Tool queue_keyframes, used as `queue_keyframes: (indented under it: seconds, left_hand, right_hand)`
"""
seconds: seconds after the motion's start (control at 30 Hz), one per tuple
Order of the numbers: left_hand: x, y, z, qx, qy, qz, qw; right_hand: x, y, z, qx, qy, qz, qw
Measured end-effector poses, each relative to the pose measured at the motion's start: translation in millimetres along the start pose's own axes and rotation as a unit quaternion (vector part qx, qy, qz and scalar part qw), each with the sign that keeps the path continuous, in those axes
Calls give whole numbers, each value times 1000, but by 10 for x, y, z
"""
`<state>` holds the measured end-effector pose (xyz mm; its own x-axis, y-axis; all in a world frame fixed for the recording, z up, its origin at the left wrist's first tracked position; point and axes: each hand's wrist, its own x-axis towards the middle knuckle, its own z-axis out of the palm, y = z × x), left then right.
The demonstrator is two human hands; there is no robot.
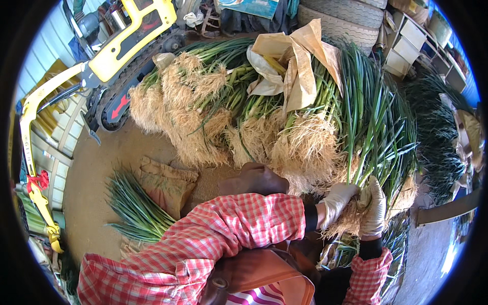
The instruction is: The person trims the roots and lower parts of green onions using a knife. They hold the bunches with gloved hands, cut the roots, and place the trimmed onions aside.
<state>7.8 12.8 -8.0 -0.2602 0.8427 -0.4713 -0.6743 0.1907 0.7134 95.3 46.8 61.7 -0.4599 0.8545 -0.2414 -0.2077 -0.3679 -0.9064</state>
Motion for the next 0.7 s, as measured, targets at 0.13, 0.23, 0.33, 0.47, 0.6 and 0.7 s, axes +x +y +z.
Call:
queue_keyframes:
  seconds: [0.13, 0.23, 0.33, 0.47, 0.6, 0.7]
  left_hand:
    - [264, -139, 78, 23, 107, 62, 992]
    - [344, 48, 1, -139, -34, -1, 990]
    - [19, 204, 86, -23, -7, 28, 999]
    - [-312, 313, 93, -127, -179, 25, 975]
    - [-285, 44, 223, -267, -218, -57, 937]
    - [-619, 391, 68, -215, -283, -87, 930]
  right_hand:
    - [-80, -40, -56, 54, -165, 48, 984]
    - [-293, -141, 78, -20, -37, -8, 999]
    - [-30, -204, -259, -23, -58, -62, 996]
    - [351, -101, -789, -73, -109, -25, 991]
    - [383, 133, -851, -77, -114, -172, 975]
    - [625, 298, -945, -12, -84, -211, 974]
